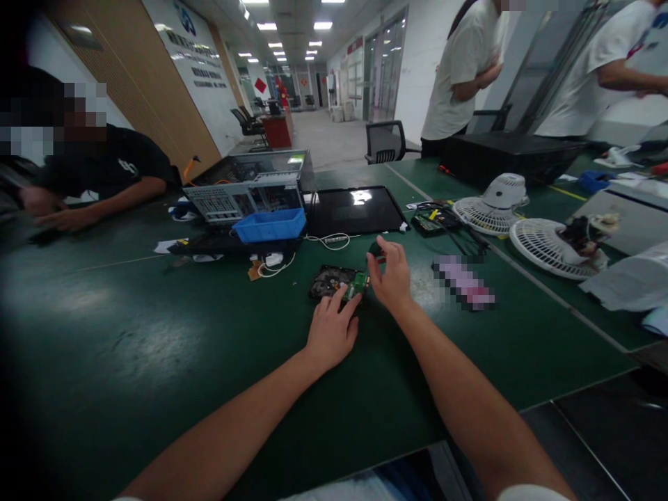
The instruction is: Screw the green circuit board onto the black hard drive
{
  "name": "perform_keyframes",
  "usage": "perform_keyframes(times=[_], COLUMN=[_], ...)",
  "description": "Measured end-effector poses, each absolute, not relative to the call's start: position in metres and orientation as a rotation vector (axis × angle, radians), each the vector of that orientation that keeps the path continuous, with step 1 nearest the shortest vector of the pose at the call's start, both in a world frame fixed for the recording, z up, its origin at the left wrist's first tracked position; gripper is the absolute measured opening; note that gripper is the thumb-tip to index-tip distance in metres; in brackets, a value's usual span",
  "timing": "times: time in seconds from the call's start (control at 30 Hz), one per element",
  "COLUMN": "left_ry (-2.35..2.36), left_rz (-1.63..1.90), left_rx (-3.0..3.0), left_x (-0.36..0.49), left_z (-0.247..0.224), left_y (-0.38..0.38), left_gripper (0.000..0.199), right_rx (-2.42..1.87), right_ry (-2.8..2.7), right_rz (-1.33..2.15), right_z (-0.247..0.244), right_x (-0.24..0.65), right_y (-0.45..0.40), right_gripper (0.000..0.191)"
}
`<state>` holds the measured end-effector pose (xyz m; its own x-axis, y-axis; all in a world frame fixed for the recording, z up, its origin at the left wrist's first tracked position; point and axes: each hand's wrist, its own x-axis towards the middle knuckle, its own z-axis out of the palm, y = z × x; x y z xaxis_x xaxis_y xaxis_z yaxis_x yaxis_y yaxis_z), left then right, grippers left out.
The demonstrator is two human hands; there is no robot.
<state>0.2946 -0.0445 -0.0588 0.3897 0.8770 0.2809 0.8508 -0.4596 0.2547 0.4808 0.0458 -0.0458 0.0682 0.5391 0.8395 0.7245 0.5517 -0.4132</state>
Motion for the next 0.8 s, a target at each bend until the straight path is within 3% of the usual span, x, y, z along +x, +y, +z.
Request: perform_keyframes(times=[0.8], left_ry=[1.601], left_rz=[0.61], left_rx=[2.574], left_x=[0.2941], left_z=[-0.0619], left_y=[-0.0438], left_gripper=[0.054], right_rx=[-1.114], right_ry=[-1.603], right_rz=[-0.209], right_z=[-0.0448], right_x=[0.4807], right_y=[0.0465], right_gripper=[0.045])
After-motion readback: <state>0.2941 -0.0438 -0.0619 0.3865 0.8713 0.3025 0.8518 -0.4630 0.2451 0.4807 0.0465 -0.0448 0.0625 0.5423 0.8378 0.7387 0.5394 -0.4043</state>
